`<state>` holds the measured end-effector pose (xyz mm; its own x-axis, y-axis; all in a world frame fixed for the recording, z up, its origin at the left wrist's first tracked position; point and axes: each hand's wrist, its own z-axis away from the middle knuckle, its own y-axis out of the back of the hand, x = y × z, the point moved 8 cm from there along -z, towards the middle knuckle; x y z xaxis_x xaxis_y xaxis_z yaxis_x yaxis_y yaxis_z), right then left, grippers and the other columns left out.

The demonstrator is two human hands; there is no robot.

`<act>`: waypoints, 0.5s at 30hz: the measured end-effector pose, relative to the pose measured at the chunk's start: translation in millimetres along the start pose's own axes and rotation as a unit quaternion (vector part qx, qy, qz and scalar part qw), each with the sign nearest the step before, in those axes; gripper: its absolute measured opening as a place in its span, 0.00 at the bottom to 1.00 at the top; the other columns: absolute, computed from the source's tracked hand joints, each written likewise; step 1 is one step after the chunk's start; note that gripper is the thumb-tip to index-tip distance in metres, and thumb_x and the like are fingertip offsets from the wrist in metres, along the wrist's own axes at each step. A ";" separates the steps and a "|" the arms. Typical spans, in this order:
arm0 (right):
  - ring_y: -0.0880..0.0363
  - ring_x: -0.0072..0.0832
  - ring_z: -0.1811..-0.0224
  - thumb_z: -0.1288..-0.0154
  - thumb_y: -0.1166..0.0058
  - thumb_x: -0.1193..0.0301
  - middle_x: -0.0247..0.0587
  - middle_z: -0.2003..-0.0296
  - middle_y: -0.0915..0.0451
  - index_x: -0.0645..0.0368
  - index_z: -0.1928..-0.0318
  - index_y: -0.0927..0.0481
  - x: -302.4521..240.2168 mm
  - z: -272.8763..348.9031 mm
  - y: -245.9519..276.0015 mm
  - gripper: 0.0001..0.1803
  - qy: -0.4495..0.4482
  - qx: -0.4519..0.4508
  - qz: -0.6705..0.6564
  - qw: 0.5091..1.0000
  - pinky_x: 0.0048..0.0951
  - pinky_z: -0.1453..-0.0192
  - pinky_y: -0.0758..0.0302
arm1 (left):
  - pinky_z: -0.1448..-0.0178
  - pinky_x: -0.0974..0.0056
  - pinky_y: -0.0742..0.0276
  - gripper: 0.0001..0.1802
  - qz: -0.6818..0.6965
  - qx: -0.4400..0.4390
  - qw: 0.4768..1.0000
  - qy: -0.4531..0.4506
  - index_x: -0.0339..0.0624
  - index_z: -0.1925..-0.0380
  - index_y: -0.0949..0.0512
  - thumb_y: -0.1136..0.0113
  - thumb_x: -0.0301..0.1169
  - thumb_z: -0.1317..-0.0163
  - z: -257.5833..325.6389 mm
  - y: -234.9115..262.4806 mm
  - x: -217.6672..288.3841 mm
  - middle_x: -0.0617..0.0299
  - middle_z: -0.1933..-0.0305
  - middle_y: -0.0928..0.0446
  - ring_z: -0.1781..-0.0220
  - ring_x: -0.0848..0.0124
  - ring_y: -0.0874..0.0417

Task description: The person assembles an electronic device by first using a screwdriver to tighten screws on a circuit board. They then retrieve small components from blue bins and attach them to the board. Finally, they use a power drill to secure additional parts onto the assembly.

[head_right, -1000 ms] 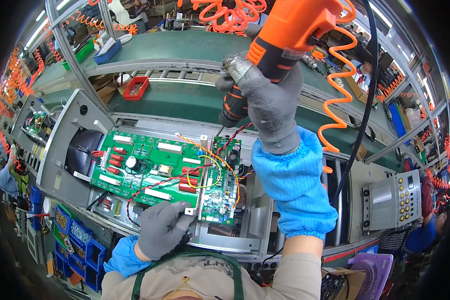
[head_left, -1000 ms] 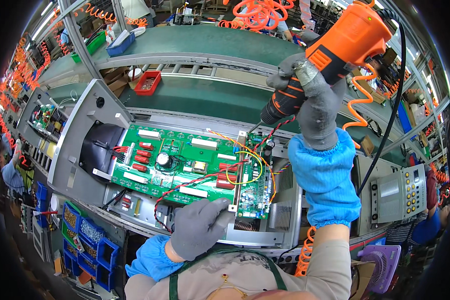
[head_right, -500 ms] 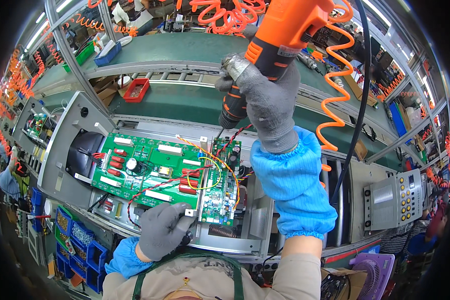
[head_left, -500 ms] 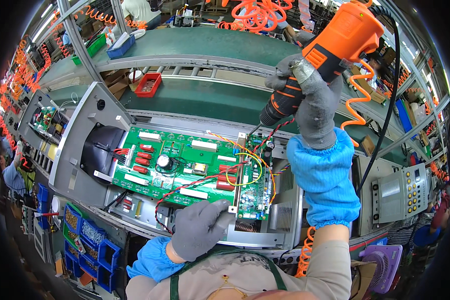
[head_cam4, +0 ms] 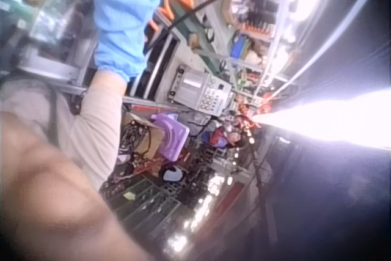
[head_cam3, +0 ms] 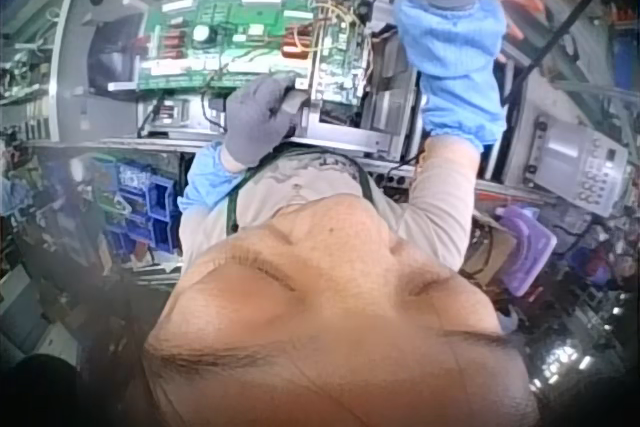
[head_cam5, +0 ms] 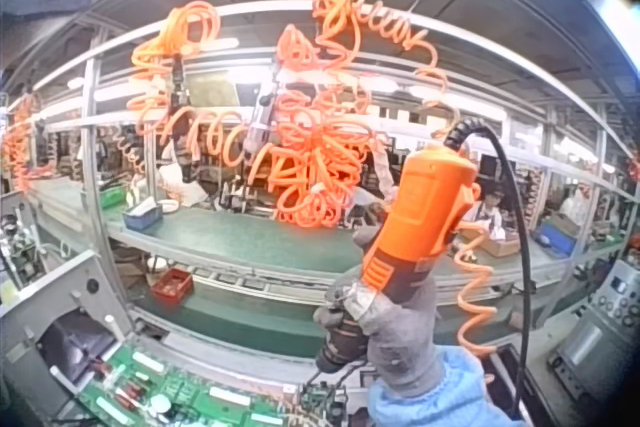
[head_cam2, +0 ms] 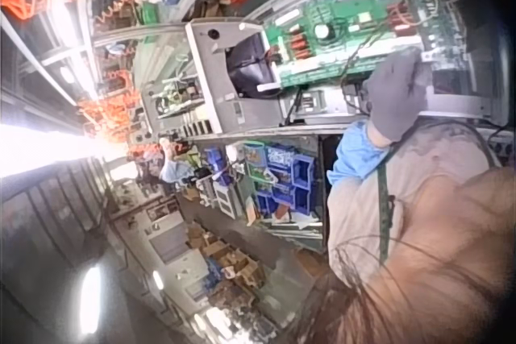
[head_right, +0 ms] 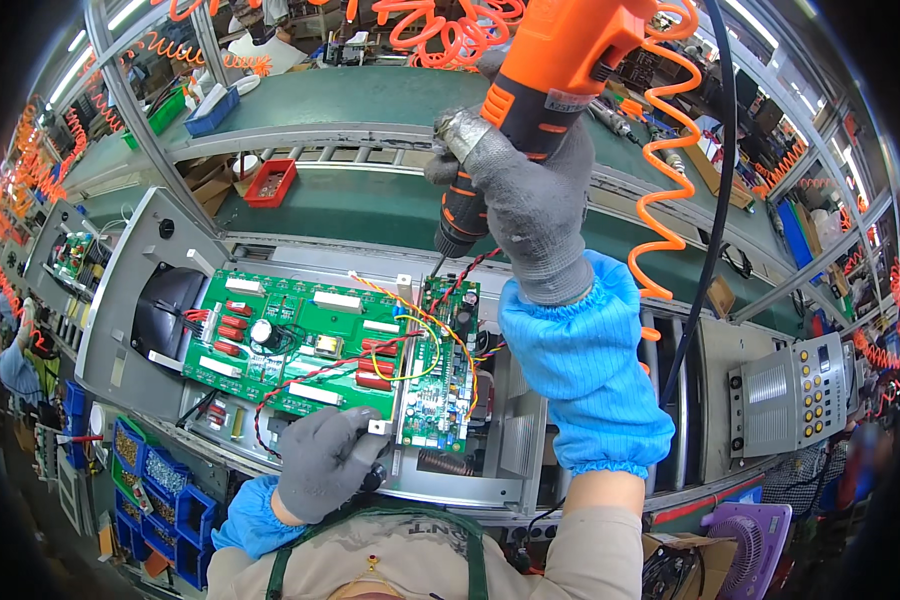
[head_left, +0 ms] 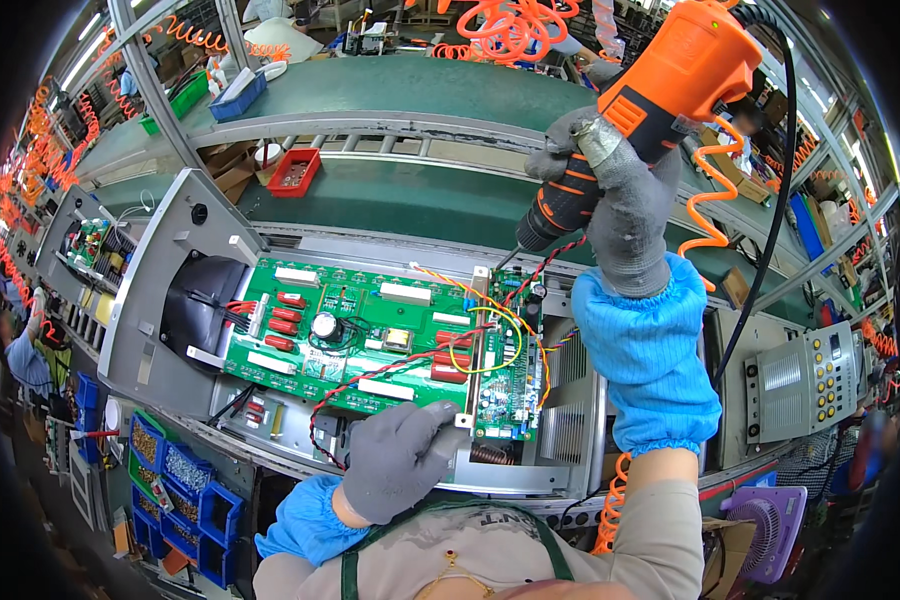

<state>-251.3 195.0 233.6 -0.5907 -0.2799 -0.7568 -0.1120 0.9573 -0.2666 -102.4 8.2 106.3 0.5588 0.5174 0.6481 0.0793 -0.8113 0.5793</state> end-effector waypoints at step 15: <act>0.24 0.20 0.79 0.47 0.36 0.67 0.35 0.76 0.24 0.60 0.60 0.26 23.2 -22.2 -38.8 0.17 -0.072 -0.059 0.149 0.984 0.23 0.74 0.25 | 0.80 0.64 0.36 0.13 0.014 0.008 1.000 0.007 0.39 0.63 0.21 0.32 0.27 0.50 0.7 0.4 0.6 0.60 0.83 0.30 0.85 0.68 0.30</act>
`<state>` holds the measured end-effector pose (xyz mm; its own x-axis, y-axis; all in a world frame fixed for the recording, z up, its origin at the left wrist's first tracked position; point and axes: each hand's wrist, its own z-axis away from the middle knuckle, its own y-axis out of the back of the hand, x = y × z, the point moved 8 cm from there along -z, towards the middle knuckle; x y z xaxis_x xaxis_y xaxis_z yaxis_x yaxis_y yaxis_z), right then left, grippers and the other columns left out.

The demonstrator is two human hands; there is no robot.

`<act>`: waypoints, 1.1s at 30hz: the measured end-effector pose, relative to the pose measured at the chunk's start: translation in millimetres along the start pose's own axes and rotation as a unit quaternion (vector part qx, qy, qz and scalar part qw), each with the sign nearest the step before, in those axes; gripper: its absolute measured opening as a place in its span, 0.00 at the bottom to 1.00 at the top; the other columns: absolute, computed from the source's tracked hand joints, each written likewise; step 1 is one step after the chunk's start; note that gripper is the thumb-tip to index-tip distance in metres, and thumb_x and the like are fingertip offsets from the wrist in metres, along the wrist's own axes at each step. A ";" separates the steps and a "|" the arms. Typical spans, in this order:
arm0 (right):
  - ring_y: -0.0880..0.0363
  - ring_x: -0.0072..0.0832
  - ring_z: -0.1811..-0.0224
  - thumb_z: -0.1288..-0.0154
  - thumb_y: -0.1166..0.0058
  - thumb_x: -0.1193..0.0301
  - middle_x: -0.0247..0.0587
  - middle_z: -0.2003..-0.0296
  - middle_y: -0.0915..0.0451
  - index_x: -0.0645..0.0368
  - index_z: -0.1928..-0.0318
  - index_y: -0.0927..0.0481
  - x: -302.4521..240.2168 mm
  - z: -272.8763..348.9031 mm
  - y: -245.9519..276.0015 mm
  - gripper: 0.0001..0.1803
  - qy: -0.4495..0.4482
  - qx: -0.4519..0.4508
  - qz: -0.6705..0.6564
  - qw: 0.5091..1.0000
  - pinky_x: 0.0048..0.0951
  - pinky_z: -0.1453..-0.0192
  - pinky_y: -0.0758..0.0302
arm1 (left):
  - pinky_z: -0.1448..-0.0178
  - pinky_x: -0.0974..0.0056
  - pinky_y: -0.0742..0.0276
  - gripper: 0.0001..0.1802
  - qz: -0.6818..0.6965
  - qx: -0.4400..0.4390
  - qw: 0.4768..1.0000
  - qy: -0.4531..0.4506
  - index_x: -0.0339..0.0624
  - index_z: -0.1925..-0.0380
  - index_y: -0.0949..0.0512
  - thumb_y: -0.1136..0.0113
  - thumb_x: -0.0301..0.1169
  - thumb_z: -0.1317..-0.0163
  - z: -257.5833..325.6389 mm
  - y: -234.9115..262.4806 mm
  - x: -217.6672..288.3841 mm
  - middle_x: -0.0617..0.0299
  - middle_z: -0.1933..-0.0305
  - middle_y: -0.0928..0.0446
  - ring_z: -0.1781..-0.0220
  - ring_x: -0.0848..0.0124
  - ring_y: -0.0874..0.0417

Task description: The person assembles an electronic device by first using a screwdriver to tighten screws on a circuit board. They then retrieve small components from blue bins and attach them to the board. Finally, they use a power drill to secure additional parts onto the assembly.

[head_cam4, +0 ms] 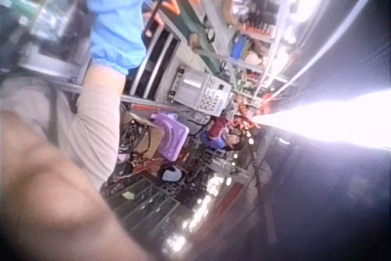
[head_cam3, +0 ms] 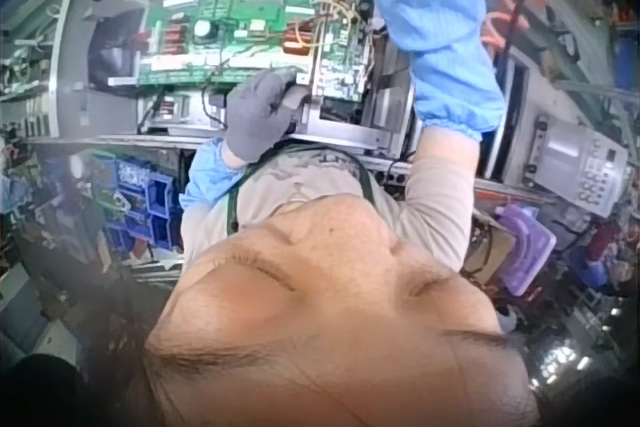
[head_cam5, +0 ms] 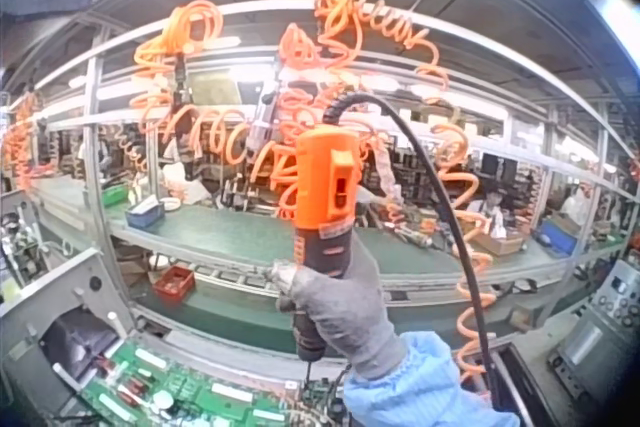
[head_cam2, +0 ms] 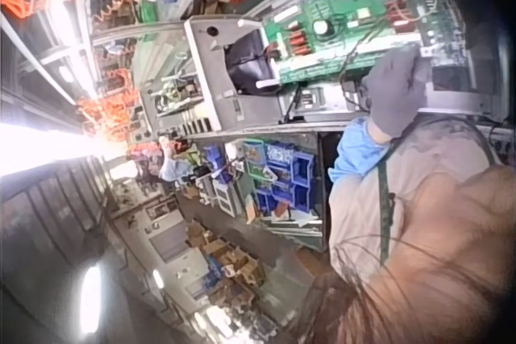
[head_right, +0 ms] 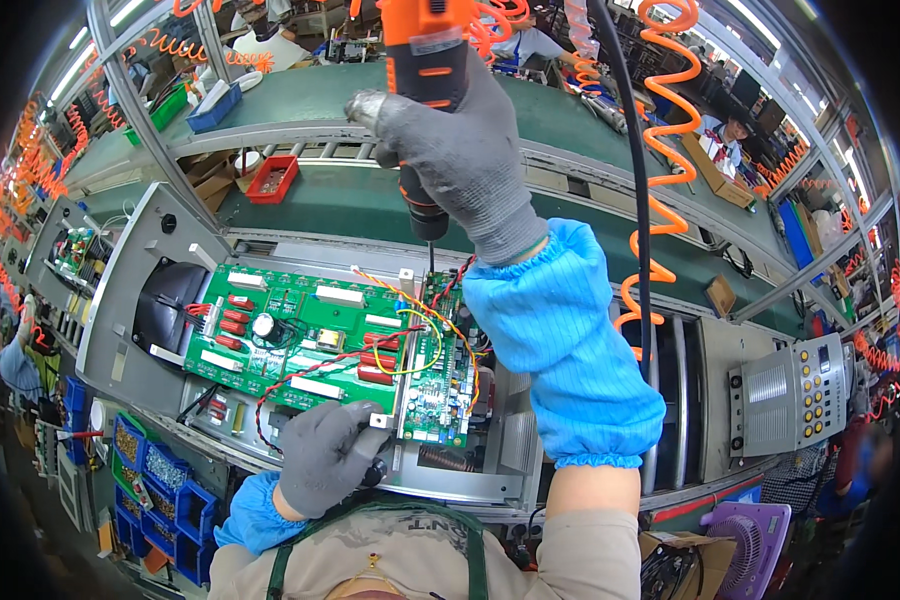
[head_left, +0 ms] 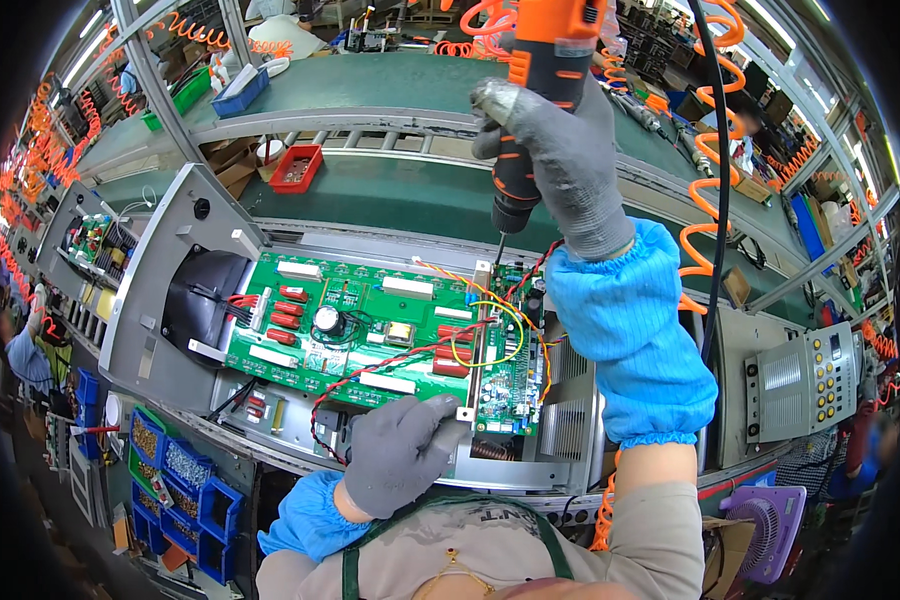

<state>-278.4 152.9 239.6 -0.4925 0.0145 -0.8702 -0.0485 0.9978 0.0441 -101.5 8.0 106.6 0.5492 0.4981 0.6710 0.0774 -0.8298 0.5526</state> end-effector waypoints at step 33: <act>0.22 0.28 0.76 0.45 0.44 0.62 0.36 0.79 0.28 0.72 0.53 0.32 -101.9 119.1 42.3 0.27 0.123 -0.071 -0.328 0.934 0.31 0.55 0.23 | 0.31 0.53 0.35 0.33 0.835 -0.027 0.459 0.301 0.29 0.40 0.38 0.47 0.45 0.36 72.5 -34.1 -9.7 0.42 0.36 0.39 0.32 0.51 0.37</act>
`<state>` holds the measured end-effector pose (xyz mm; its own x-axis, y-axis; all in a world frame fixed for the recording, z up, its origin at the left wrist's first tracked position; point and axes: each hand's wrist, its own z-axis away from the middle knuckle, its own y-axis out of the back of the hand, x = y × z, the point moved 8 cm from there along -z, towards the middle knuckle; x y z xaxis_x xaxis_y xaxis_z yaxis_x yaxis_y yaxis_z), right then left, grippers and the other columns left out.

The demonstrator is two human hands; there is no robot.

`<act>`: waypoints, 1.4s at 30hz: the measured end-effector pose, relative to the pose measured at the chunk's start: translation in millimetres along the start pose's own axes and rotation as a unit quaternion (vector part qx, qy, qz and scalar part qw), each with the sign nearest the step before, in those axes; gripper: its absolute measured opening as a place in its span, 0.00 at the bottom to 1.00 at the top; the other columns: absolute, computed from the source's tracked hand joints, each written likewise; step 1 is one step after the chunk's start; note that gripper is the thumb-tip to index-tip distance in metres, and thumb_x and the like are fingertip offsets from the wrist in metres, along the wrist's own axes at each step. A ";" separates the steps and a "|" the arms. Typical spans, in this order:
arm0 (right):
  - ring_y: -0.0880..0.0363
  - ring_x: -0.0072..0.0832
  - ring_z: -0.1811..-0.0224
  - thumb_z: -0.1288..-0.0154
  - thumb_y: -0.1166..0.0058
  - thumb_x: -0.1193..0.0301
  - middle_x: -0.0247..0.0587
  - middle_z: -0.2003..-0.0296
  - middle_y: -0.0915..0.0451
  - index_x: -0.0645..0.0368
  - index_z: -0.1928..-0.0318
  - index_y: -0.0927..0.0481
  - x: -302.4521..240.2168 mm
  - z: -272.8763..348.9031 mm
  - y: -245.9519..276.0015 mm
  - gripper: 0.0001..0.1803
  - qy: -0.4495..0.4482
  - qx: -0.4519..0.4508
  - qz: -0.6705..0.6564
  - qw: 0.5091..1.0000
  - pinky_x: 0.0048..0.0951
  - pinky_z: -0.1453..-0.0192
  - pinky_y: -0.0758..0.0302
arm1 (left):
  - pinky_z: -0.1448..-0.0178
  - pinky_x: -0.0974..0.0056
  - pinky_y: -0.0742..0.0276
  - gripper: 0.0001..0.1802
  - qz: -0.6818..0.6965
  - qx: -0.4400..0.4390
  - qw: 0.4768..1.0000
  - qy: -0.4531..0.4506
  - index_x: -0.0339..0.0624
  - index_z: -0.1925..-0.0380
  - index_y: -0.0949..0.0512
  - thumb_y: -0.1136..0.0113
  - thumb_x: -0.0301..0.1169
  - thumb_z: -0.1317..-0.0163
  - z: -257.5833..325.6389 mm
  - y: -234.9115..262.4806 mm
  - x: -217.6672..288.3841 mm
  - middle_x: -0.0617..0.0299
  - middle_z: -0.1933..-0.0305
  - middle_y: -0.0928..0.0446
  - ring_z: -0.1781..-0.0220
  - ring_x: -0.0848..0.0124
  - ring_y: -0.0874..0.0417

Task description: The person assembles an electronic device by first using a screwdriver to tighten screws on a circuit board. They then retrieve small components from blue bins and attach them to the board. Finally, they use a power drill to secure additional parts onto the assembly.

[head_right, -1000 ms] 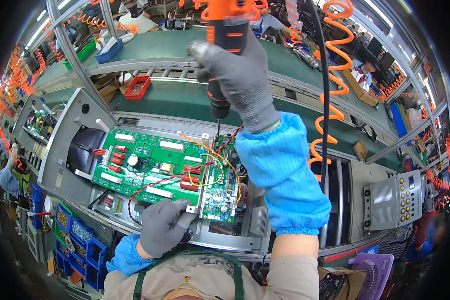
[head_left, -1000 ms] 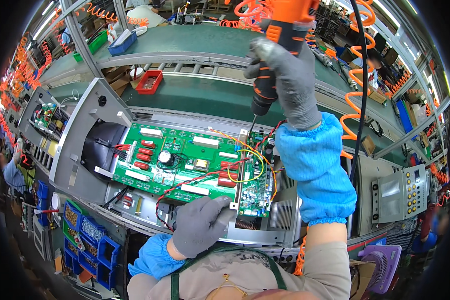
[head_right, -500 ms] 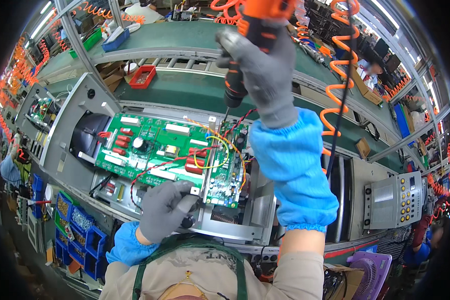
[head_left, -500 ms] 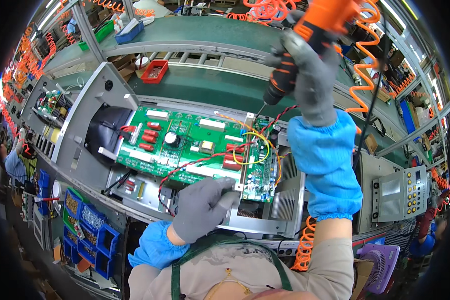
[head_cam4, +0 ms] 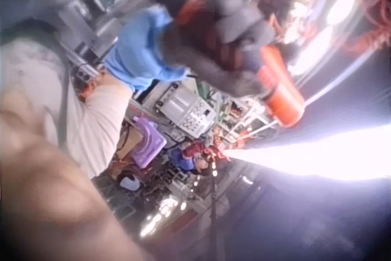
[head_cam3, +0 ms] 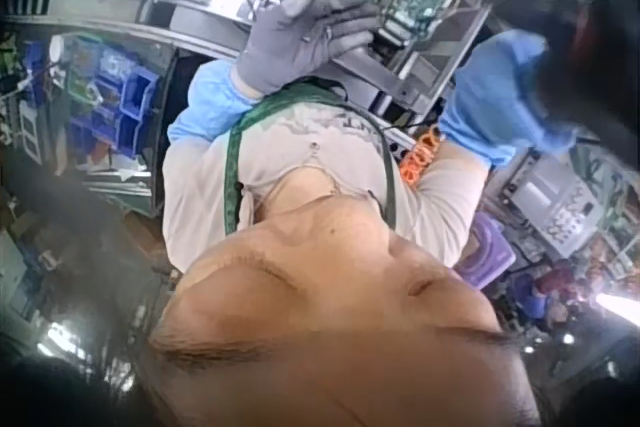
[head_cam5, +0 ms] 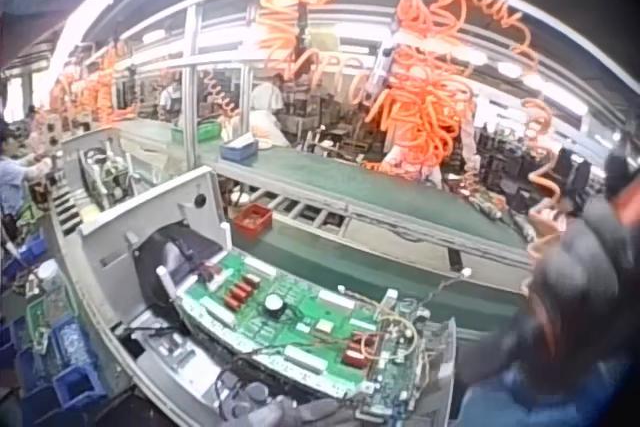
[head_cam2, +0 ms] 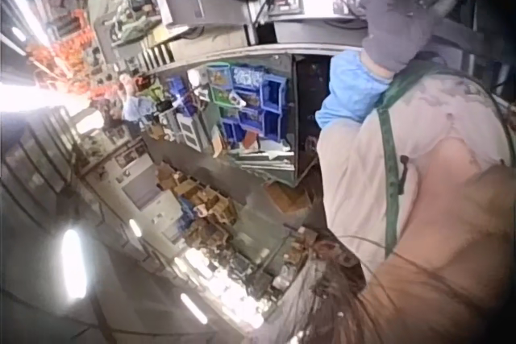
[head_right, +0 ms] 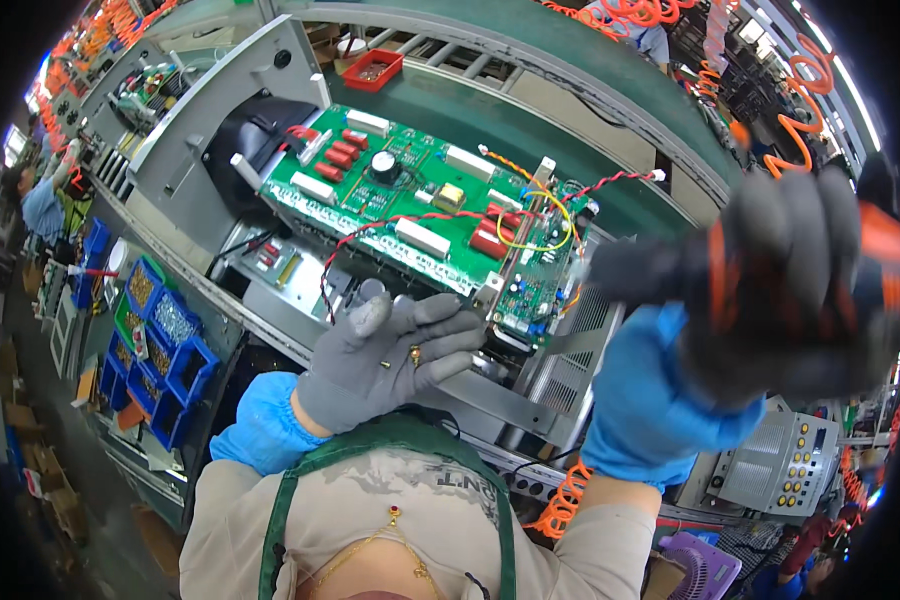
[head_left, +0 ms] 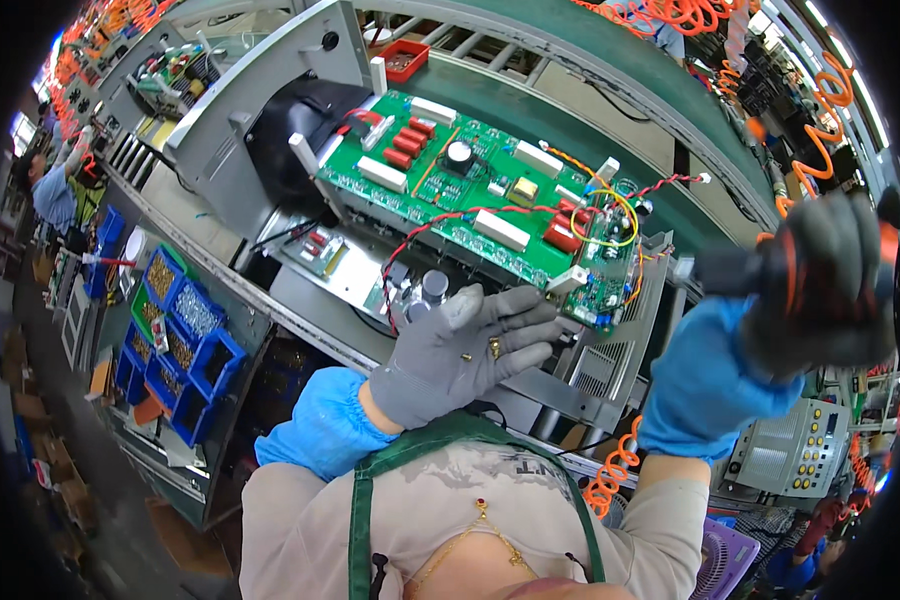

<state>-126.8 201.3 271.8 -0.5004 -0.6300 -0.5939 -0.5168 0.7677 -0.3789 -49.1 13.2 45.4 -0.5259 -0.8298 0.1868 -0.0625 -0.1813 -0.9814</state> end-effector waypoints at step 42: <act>0.35 0.20 0.80 0.46 0.42 0.51 0.30 0.80 0.37 0.56 0.69 0.36 67.7 151.9 -77.5 0.24 0.026 0.244 0.065 0.967 0.26 0.69 0.35 | 0.65 0.76 0.34 0.25 -0.271 0.022 0.934 0.231 0.37 0.47 0.26 0.49 0.45 0.35 79.8 77.8 40.2 0.64 0.60 0.22 0.68 0.82 0.29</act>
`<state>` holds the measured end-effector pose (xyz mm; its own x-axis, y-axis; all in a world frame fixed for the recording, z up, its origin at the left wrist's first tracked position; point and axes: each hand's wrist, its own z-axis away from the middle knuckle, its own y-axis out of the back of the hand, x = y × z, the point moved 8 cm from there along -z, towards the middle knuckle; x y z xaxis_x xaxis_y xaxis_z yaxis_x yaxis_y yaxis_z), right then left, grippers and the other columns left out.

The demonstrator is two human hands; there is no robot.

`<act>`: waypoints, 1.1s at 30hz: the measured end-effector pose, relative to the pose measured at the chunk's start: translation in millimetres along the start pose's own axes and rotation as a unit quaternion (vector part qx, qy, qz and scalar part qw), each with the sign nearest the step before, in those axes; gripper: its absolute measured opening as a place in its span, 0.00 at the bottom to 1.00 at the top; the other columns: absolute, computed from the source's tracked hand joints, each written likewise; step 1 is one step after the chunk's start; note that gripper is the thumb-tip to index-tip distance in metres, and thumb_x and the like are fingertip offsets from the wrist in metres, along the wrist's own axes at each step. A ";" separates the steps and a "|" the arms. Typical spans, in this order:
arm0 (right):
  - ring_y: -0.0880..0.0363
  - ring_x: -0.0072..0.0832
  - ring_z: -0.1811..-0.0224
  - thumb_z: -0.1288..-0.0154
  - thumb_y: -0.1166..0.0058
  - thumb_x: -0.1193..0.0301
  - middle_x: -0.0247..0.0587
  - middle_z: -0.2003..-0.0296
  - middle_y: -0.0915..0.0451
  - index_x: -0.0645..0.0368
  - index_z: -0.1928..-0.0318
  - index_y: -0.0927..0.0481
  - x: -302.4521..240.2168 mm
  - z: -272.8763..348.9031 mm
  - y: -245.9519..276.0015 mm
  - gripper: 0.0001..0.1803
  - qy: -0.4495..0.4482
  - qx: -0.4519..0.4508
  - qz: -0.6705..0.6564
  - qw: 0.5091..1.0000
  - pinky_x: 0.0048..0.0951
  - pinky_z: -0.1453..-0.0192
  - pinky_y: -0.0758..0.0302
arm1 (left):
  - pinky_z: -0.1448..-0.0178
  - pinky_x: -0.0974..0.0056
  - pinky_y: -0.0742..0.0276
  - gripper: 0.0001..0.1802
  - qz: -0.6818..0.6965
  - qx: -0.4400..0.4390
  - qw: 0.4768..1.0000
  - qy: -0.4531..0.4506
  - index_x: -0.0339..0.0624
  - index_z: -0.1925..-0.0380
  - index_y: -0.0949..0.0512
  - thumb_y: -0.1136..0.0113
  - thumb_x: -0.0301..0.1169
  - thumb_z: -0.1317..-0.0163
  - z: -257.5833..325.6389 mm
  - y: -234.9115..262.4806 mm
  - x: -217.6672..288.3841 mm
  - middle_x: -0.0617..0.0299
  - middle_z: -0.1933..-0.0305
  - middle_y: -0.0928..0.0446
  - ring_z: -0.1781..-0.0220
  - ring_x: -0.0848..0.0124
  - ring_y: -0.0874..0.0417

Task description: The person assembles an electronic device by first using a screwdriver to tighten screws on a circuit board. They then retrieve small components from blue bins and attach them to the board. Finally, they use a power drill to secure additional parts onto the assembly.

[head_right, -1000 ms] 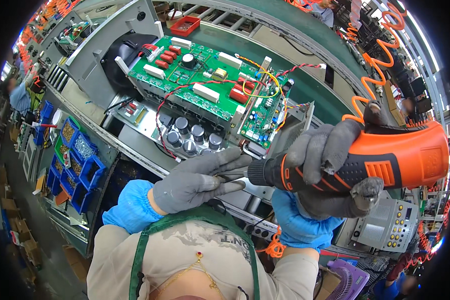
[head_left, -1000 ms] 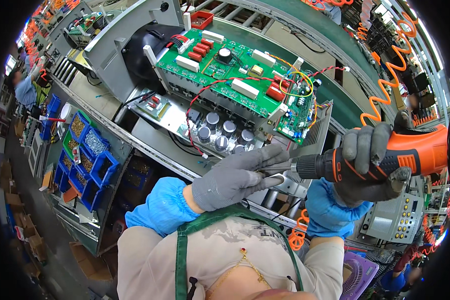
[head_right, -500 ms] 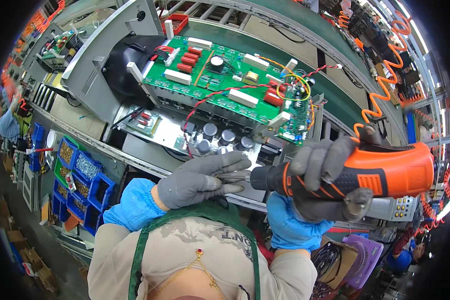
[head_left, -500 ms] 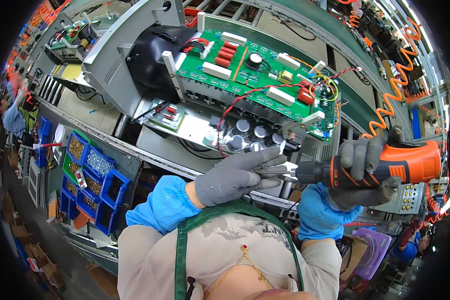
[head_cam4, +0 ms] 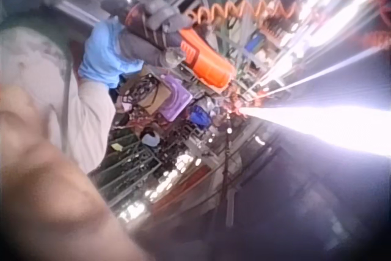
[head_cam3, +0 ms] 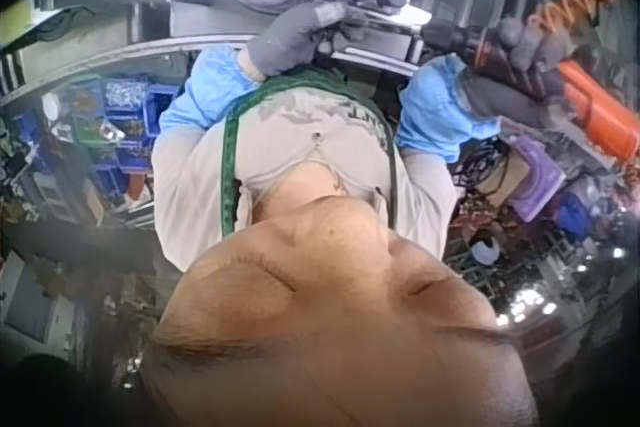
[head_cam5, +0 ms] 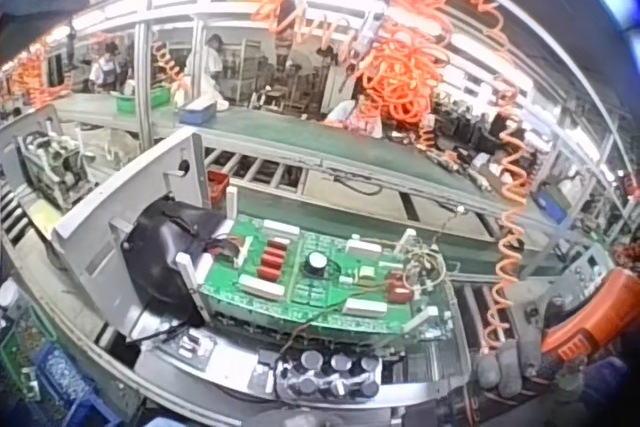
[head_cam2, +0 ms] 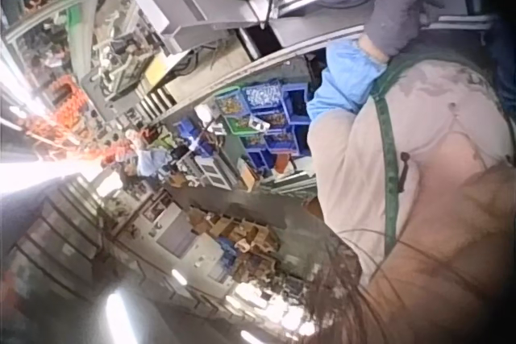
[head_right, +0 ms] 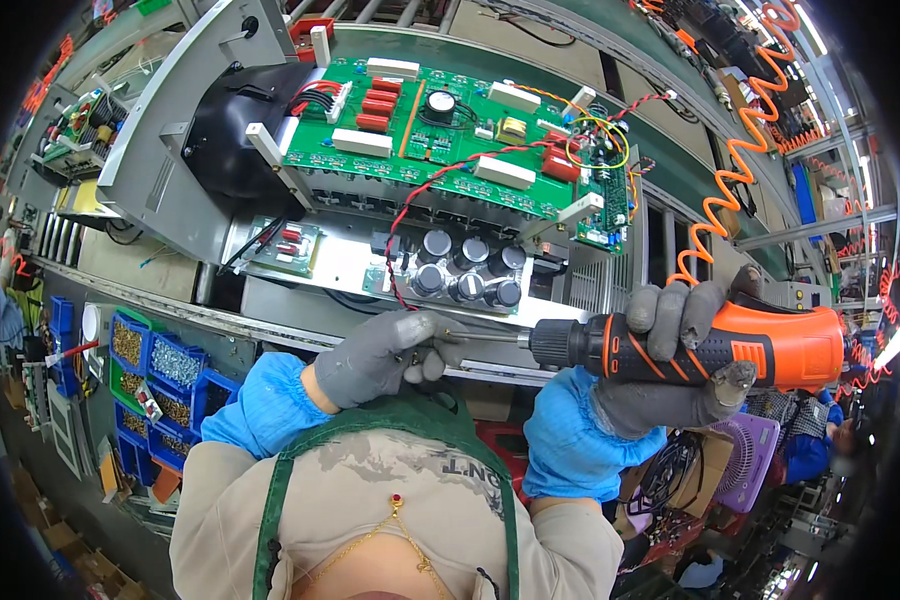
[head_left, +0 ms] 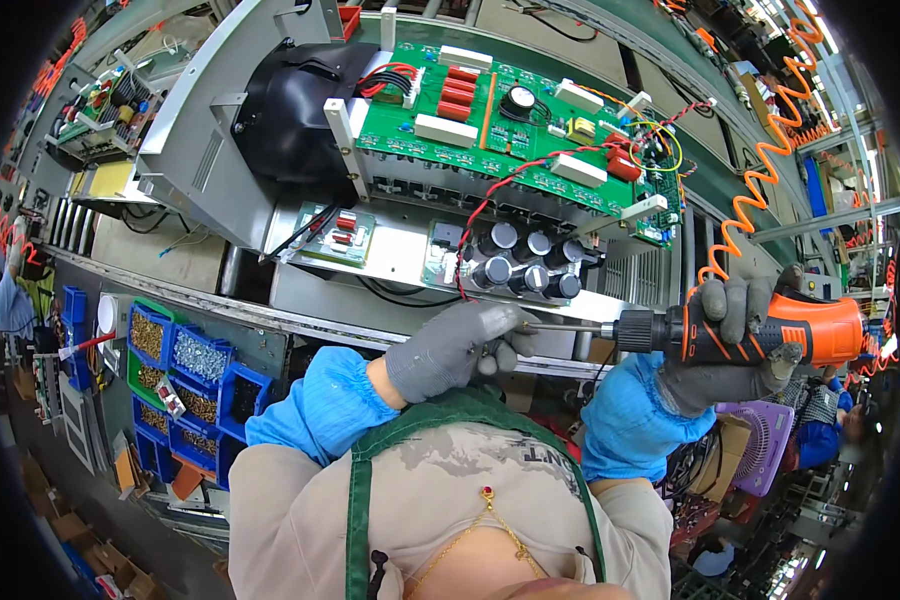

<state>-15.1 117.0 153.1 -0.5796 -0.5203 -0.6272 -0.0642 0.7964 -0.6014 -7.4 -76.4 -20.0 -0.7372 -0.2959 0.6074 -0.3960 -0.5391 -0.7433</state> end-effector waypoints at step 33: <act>0.30 0.20 0.83 0.44 0.44 0.51 0.28 0.78 0.34 0.63 0.37 0.40 -20.7 1.6 45.3 0.41 0.022 -0.047 -0.052 0.997 0.32 0.69 0.27 | 0.70 0.62 0.28 0.13 -0.593 0.164 0.668 -0.419 0.45 0.71 0.17 0.27 0.33 0.59 -4.8 -52.3 29.1 0.62 0.78 0.25 0.74 0.63 0.24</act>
<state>-4.7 163.4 138.0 -0.6000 -0.5899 -0.5403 -0.2007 0.7648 -0.6122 -10.8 -53.0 35.2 0.6079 0.2290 0.7603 -0.1865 -0.8896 0.4170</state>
